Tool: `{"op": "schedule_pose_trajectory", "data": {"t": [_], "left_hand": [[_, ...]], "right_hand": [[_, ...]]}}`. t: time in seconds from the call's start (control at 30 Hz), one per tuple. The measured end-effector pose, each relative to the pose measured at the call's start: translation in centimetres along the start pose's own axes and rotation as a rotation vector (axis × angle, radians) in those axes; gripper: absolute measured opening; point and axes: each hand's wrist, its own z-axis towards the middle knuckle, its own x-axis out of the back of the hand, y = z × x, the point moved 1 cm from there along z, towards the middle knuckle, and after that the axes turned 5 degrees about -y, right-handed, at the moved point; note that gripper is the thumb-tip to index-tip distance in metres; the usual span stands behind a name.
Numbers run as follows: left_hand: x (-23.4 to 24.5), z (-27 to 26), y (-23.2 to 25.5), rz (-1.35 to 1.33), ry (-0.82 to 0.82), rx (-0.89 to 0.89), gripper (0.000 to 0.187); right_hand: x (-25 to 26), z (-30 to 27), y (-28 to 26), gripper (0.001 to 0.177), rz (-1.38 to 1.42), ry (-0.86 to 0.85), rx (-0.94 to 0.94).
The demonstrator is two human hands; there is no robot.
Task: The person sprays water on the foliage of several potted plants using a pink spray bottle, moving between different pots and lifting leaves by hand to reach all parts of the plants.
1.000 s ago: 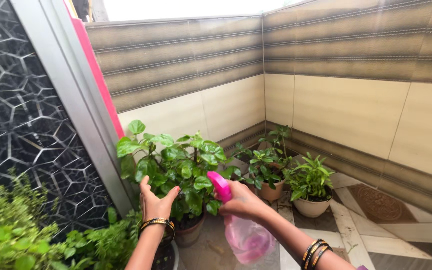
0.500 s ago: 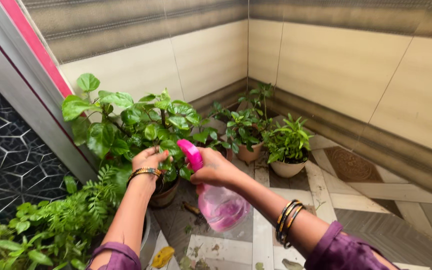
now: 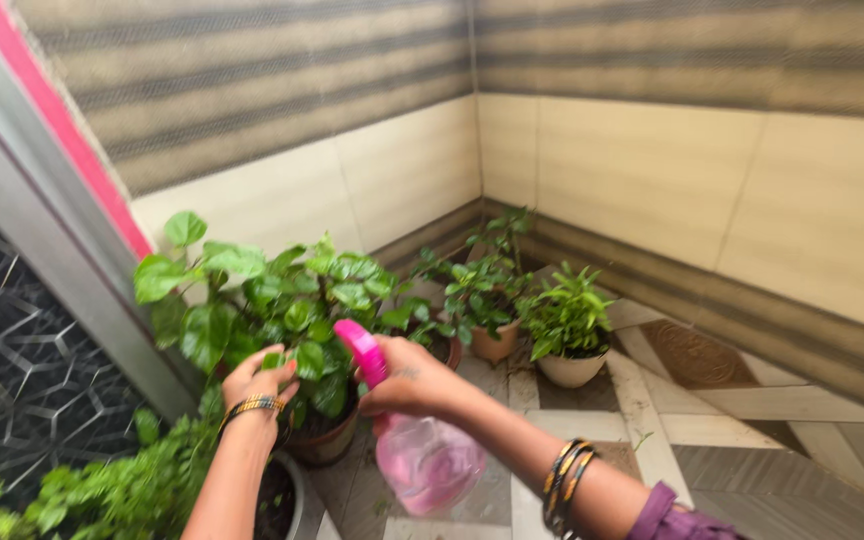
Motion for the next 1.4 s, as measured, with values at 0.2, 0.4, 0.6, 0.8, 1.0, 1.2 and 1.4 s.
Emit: {"op": "schedule_pose_trajectory", "data": {"t": [0.2, 0.4, 0.6, 0.8, 1.0, 1.2, 1.4], "left_hand": [[-1.6, 0.6, -0.7, -0.017, -0.077, 0.035, 0.045], [-3.0, -0.6, 0.8, 0.014, -0.131, 0.108, 0.048], [-1.6, -1.2, 2.6, 0.006, -0.091, 0.102, 0.033], [0.0, 0.3, 1.7, -0.032, -0.143, 0.108, 0.034], [0.4, 0.8, 0.9, -0.034, -0.174, 0.083, 0.048], [0.6, 0.9, 0.4, 0.046, -0.145, 0.052, 0.046], [1.3, 1.2, 1.2, -0.009, -0.167, 0.052, 0.048]], "right_hand": [[1.1, -0.5, -1.5, 0.038, -0.02, 0.1, -0.071], [1.5, -0.1, -2.9, 0.035, -0.135, 0.13, -0.088], [0.8, 0.1, -5.6, 0.039, -0.032, 0.118, -0.13], [0.0, 1.5, -5.4, 0.035, -0.294, 0.208, -0.051], [-1.1, 1.2, -6.1, 0.038, -0.229, 0.137, -0.065], [-3.3, 0.2, -7.1, 0.03, -0.195, 0.113, -0.092], [-4.2, 0.9, -6.7, 0.03, -0.243, 0.155, -0.073]]}}
